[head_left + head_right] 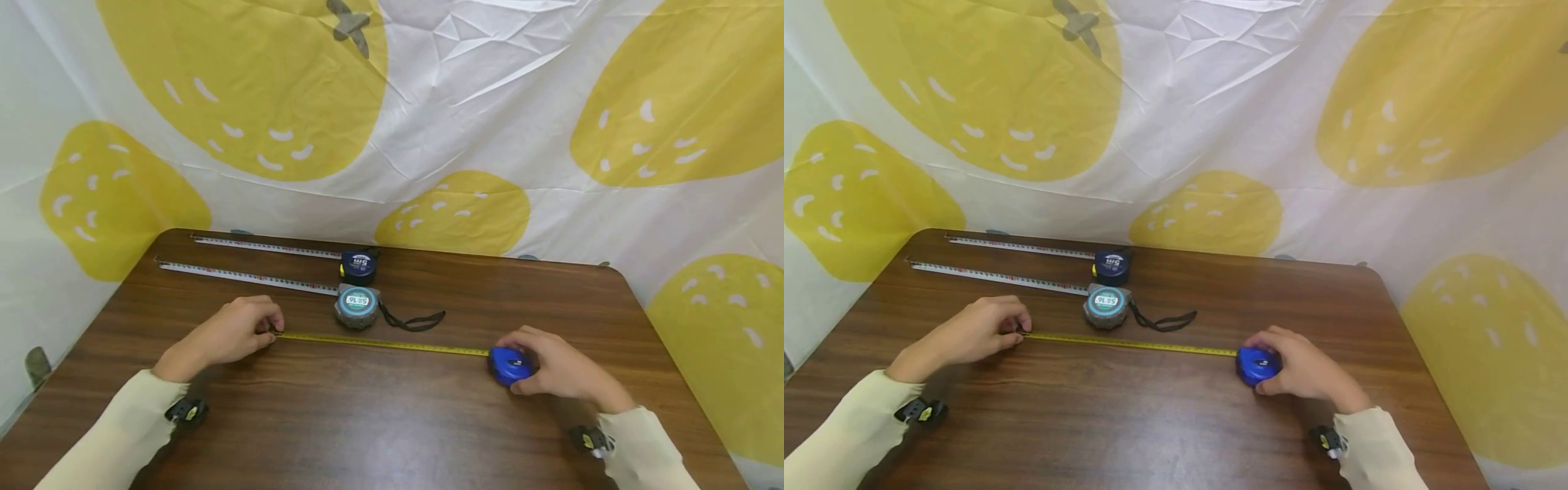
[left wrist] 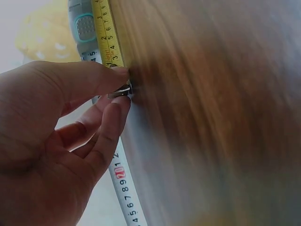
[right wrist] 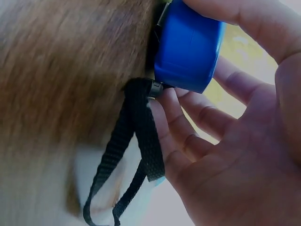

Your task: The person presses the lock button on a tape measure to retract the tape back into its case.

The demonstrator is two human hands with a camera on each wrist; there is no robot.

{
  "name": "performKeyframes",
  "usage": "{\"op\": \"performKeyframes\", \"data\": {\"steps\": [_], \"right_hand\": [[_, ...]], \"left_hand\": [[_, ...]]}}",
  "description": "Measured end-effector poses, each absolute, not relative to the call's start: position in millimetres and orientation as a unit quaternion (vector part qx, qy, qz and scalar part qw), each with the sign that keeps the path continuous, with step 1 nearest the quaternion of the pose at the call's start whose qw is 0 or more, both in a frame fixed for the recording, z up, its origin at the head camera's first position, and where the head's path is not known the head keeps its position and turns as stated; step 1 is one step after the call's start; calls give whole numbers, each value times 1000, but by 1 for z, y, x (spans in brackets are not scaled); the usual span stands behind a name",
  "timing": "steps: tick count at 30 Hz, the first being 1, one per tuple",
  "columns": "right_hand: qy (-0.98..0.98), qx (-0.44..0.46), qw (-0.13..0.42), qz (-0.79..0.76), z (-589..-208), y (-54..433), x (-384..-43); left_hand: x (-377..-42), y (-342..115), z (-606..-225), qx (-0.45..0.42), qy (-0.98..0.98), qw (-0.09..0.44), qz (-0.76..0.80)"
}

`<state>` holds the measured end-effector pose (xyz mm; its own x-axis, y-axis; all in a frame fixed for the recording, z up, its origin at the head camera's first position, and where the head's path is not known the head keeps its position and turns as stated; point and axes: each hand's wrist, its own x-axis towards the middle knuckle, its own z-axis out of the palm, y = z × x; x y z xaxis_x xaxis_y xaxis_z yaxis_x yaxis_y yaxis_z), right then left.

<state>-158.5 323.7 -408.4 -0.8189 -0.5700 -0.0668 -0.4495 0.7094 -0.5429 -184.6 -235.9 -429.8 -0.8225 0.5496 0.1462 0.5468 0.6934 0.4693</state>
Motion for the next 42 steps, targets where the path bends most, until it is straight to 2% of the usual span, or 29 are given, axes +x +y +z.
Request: {"op": "performKeyframes", "data": {"steps": [26,42], "right_hand": [[915,-296,102,-254,-413,337,-157],[906,-306,50,-288,-391,344,-162]], "left_hand": [[-188,-226,-431,320,904,13,283],[-197,-236,-415,319,886,14,336]]}}
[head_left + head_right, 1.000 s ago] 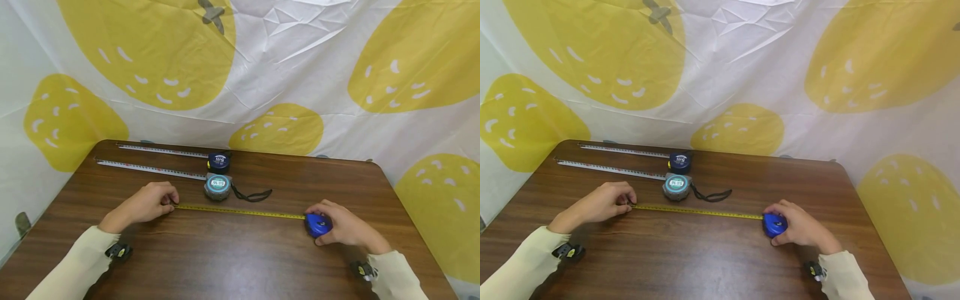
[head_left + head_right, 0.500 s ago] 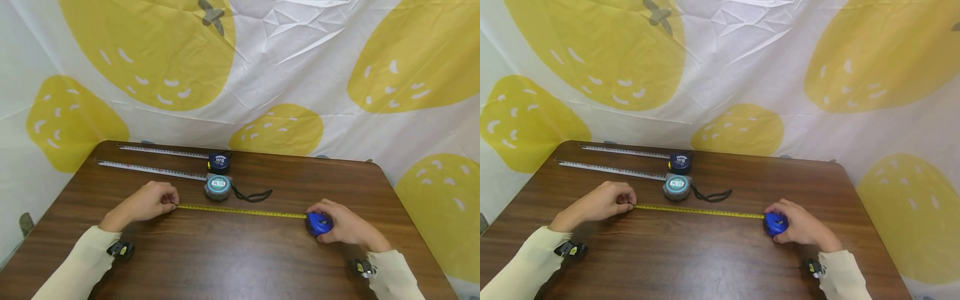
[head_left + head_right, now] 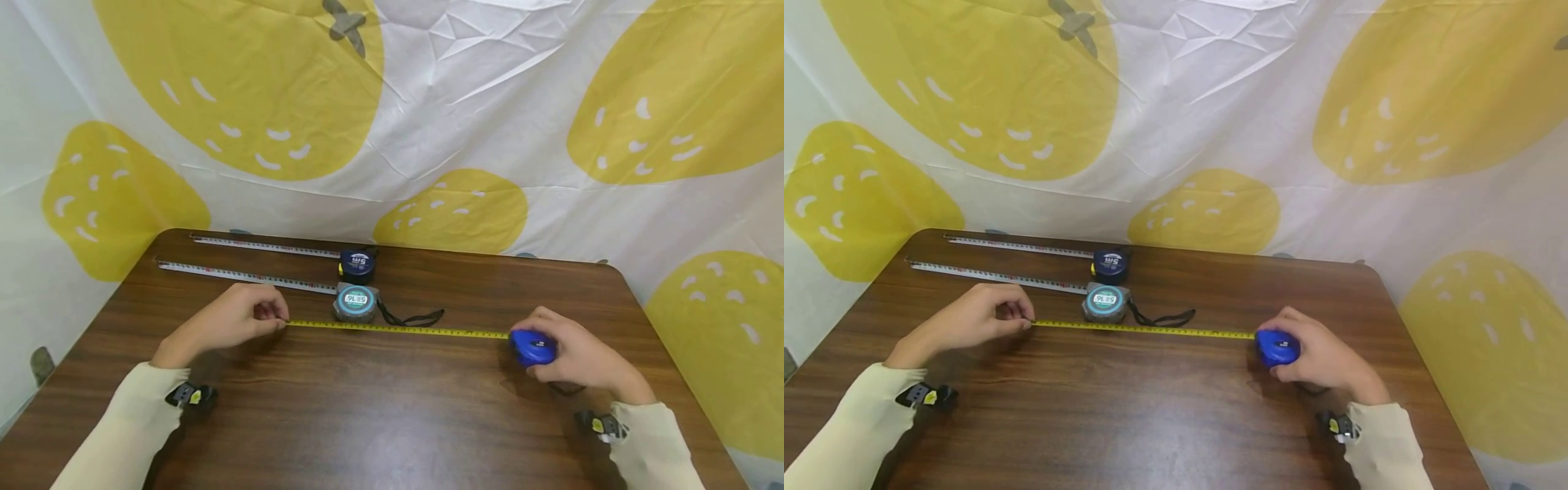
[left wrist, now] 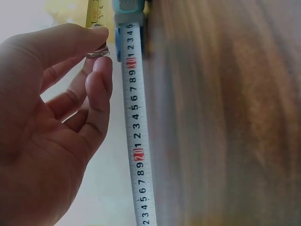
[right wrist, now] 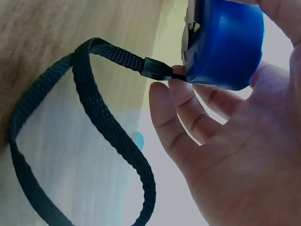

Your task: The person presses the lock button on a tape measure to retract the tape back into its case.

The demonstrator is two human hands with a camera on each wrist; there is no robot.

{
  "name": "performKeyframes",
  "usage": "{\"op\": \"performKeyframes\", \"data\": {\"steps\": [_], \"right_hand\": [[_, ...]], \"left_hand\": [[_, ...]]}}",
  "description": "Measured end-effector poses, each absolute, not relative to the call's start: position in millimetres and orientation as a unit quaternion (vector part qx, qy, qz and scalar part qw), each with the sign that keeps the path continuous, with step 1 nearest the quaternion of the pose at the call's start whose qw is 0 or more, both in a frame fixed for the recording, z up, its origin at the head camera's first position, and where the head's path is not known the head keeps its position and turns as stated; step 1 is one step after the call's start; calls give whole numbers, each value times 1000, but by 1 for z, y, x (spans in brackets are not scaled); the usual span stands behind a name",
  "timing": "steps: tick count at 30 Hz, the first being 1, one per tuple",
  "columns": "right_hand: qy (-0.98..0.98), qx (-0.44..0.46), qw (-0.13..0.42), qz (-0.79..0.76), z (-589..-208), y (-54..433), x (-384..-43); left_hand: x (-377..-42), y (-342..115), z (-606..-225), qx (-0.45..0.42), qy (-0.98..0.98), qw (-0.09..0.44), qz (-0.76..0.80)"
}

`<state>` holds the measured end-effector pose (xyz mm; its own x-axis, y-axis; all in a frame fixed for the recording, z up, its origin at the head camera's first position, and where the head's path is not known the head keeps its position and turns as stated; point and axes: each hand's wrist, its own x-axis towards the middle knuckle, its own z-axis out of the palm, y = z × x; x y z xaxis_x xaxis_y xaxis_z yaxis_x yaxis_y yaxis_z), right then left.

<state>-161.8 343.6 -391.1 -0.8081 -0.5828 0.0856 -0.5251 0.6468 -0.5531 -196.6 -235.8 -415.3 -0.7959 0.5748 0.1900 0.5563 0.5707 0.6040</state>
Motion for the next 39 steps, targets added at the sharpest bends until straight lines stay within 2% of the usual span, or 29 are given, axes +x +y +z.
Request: {"op": "performKeyframes", "data": {"steps": [15,27,39], "right_hand": [[898,-331,1,-289,-377,345,-170],[905,-276,64,-317,-364,346,-173],[903,-271,46,-330,-362,350,-177]], "left_hand": [[-209,-238,-408,307,876,-41,371],[-215,-235,-401,273,882,-37,382],[-219,-232,-401,266,879,-62,391]]}}
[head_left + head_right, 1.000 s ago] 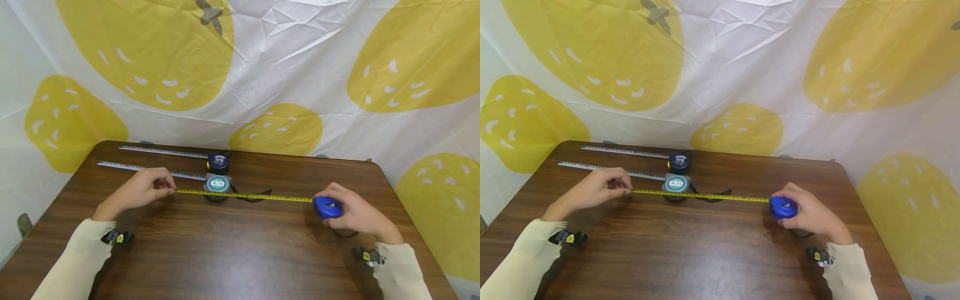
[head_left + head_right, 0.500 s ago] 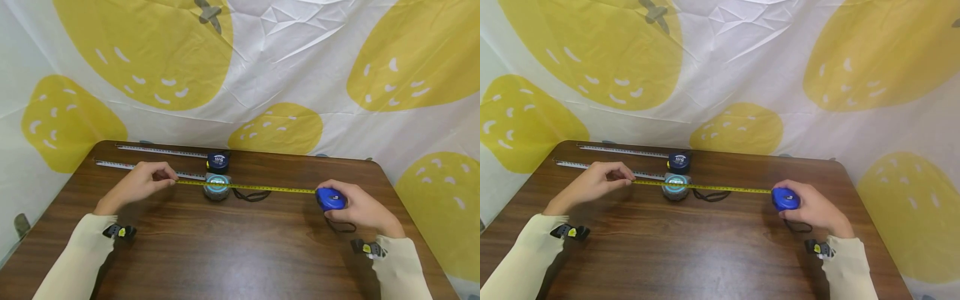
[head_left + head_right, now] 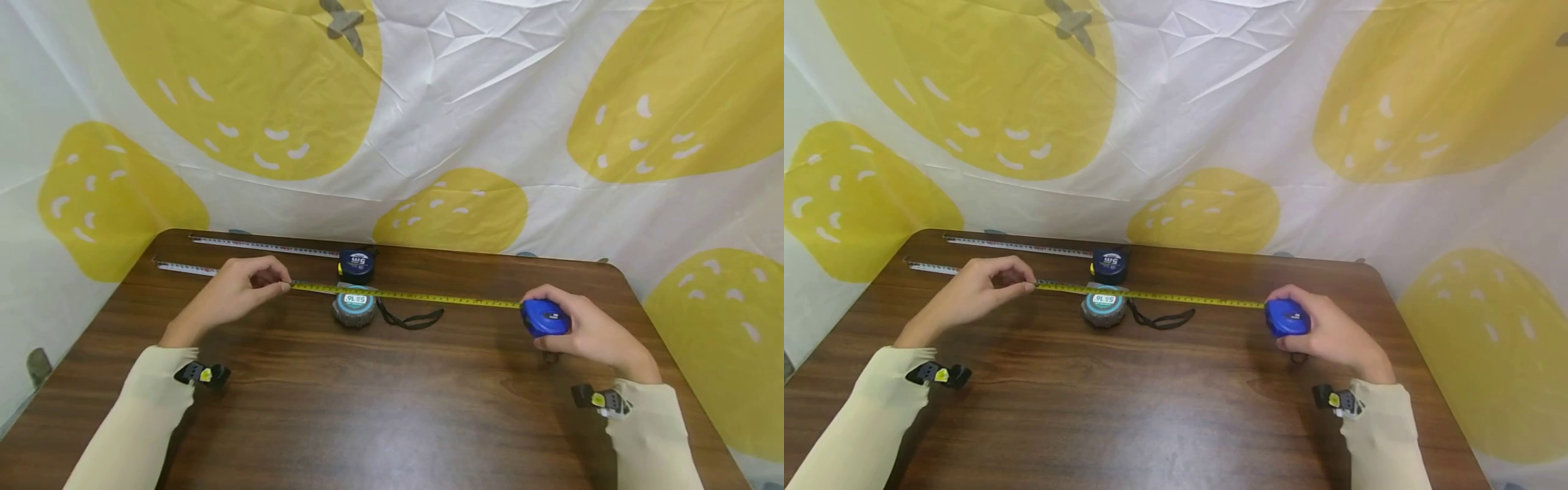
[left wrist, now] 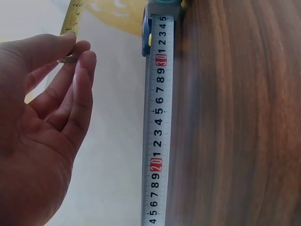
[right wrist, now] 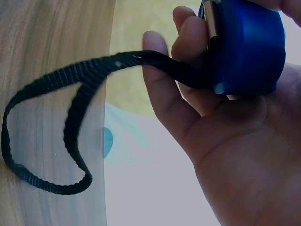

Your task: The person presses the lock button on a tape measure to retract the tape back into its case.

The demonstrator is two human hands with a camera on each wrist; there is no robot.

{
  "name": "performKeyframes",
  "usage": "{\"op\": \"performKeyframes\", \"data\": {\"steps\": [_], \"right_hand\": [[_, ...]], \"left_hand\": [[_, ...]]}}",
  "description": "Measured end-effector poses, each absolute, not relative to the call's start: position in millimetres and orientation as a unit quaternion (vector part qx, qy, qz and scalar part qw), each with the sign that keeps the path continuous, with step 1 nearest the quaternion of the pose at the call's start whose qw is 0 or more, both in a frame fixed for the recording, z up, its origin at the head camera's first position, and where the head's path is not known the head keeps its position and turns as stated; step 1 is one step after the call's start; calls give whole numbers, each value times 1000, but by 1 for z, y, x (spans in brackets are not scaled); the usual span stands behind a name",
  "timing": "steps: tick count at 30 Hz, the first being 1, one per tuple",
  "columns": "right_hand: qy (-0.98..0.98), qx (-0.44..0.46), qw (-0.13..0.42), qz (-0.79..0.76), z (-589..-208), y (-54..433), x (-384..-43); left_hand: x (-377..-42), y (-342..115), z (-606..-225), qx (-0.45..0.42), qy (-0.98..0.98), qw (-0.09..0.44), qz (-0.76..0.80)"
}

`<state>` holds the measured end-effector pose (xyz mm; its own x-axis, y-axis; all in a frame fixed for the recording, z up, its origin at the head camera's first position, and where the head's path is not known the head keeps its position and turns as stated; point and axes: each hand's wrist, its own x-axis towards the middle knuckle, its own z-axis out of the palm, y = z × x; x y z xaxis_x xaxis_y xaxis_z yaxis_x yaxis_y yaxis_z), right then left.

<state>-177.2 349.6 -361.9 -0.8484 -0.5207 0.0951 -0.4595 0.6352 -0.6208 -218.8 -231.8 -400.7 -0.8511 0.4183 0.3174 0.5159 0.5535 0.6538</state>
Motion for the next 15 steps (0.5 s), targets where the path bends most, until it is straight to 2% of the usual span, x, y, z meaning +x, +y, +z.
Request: {"op": "performKeyframes", "data": {"steps": [15], "right_hand": [[881,-258,65,-392,-369,353,-177]], "left_hand": [[-218,-228,-406,-261,-871,85,-408]]}}
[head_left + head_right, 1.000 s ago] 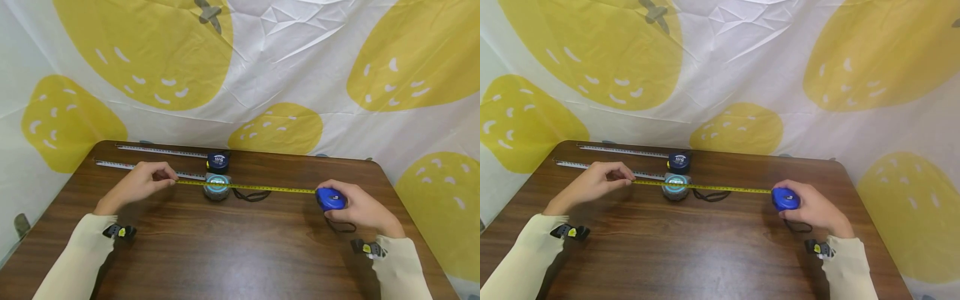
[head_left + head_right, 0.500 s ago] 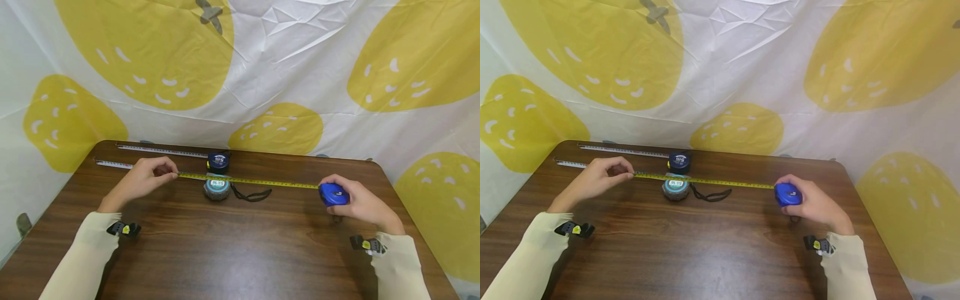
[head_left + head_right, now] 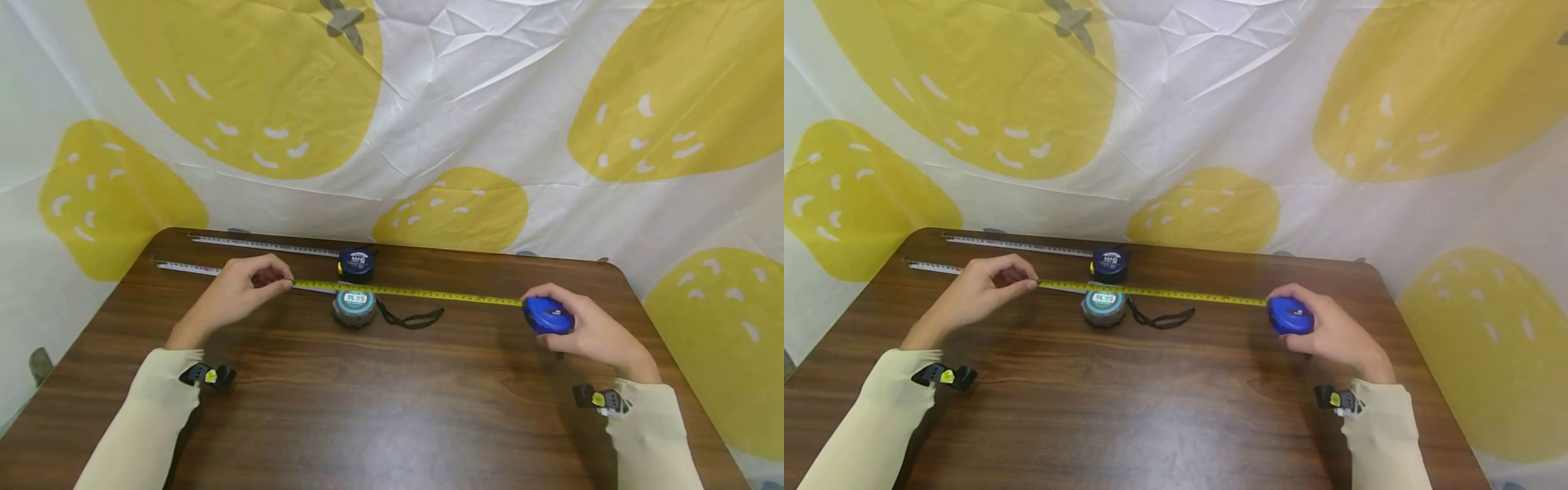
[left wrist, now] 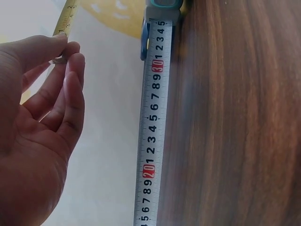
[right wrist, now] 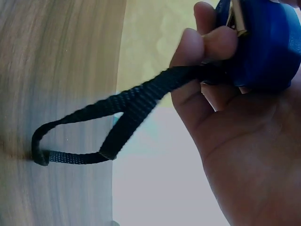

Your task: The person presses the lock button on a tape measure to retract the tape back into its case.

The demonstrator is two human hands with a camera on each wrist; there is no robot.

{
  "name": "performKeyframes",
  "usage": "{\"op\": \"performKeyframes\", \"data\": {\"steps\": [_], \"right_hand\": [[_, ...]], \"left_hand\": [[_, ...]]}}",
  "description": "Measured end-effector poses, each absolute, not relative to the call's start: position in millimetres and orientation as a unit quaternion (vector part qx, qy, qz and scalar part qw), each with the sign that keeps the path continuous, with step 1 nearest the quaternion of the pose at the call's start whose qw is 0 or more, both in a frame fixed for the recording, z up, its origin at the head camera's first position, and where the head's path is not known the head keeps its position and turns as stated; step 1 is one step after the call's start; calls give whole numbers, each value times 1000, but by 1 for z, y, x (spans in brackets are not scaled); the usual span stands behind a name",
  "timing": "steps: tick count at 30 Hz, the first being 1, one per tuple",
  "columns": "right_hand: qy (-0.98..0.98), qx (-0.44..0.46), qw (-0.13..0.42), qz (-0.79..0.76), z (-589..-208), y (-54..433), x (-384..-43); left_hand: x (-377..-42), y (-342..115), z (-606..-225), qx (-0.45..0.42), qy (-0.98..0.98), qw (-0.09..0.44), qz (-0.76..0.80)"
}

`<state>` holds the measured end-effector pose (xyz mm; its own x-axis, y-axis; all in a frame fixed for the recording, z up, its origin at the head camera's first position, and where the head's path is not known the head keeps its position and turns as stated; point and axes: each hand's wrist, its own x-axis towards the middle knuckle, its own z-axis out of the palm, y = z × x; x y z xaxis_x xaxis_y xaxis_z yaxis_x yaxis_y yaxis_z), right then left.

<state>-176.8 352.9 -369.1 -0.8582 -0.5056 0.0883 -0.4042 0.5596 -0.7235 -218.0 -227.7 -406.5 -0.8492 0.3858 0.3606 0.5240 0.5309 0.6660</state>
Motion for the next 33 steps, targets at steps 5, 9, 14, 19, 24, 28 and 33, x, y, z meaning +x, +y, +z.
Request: {"op": "performKeyframes", "data": {"steps": [5,9,14,19,24,28,33], "right_hand": [[877,-257,67,-401,-372,353,-178],[877,-264,60,-398,-374,353,-179],[874,-274,43,-400,-376,354,-181],[870,-281,50,-402,-378,356,-182],[877,-287,50,-382,-378,358,-182],[878,-300,39,-371,-377,357,-182],[868,-321,37,-379,-376,356,-182]], "left_hand": [[-219,-227,-407,-260,-869,92,-410],[-220,-227,-409,-261,-867,99,-413],[-222,-226,-411,-265,-864,93,-417],[-222,-227,-412,-268,-864,93,-415],[-221,-228,-410,-269,-864,89,-416],[-221,-229,-409,-268,-865,86,-416],[-221,-230,-408,-269,-865,90,-413]]}}
